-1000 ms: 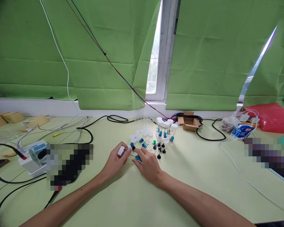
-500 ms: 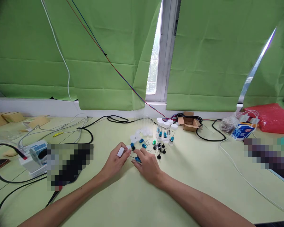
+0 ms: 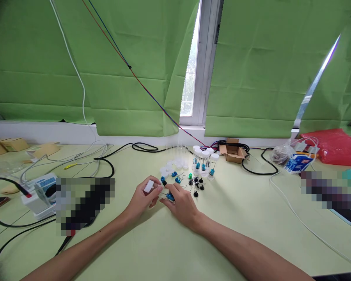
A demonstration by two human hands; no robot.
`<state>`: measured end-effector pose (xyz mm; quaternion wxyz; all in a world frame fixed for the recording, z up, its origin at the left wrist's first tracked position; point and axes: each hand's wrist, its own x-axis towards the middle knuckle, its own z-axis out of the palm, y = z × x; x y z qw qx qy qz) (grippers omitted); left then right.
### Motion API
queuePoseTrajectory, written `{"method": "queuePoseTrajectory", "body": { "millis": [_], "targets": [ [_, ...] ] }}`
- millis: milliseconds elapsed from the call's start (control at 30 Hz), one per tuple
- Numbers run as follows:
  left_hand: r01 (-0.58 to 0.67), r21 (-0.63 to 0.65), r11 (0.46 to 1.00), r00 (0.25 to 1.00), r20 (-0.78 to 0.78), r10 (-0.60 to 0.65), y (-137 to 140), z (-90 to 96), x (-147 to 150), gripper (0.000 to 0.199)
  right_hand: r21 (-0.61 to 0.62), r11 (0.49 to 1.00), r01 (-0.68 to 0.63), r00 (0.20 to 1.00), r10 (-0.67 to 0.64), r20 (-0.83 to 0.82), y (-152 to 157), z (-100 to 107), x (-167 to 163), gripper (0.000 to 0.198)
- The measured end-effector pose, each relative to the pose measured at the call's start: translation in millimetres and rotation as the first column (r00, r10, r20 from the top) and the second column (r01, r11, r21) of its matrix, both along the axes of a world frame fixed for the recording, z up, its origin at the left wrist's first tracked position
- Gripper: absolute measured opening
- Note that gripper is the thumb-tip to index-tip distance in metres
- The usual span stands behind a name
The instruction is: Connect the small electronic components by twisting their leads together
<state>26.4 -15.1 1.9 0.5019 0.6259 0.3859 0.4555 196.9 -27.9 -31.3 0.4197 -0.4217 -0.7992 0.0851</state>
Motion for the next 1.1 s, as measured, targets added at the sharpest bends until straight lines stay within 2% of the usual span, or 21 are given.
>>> {"method": "queuePoseTrajectory", "body": {
  "millis": [133, 200, 367, 600, 933, 1100],
  "targets": [
    [0.066, 0.004, 0.998, 0.998, -0.014, -0.066, -1.9, 3.2, 0.1, 0.027, -0.022, 0.999, -0.029, 0.998, 0.028, -0.057, 0.9, 0.1, 0.1, 0.028],
    [0.060, 0.008, 0.998, 0.997, -0.047, -0.060, -2.6, 4.0, 0.4, 0.028, -0.031, 0.999, -0.043, 0.995, 0.040, -0.087, 1.1, 0.7, -0.1, 0.027],
    [-0.021, 0.058, 0.998, 0.996, -0.089, 0.026, -2.5, 4.7, 1.7, 0.027, -0.032, 0.996, -0.078, 0.988, 0.074, -0.132, -0.3, 4.8, -0.8, 0.029],
    [-0.184, 0.166, 0.969, 0.980, -0.047, 0.194, 5.4, 7.6, -3.9, 0.025, 0.015, 0.998, -0.057, 0.986, 0.059, -0.159, -3.1, 10.3, -0.6, 0.022],
    [-0.243, 0.296, 0.924, 0.944, -0.147, 0.296, 8.8, 7.1, -8.0, 0.023, 0.016, 1.000, -0.009, 0.977, 0.013, -0.213, -1.2, 9.4, -0.2, 0.014],
    [-0.211, 0.366, 0.906, 0.933, -0.203, 0.299, 7.1, 8.4, -6.8, 0.028, 0.019, 1.000, -0.006, 0.974, 0.010, -0.227, -2.1, 9.3, -0.5, 0.014]
  ]
}}
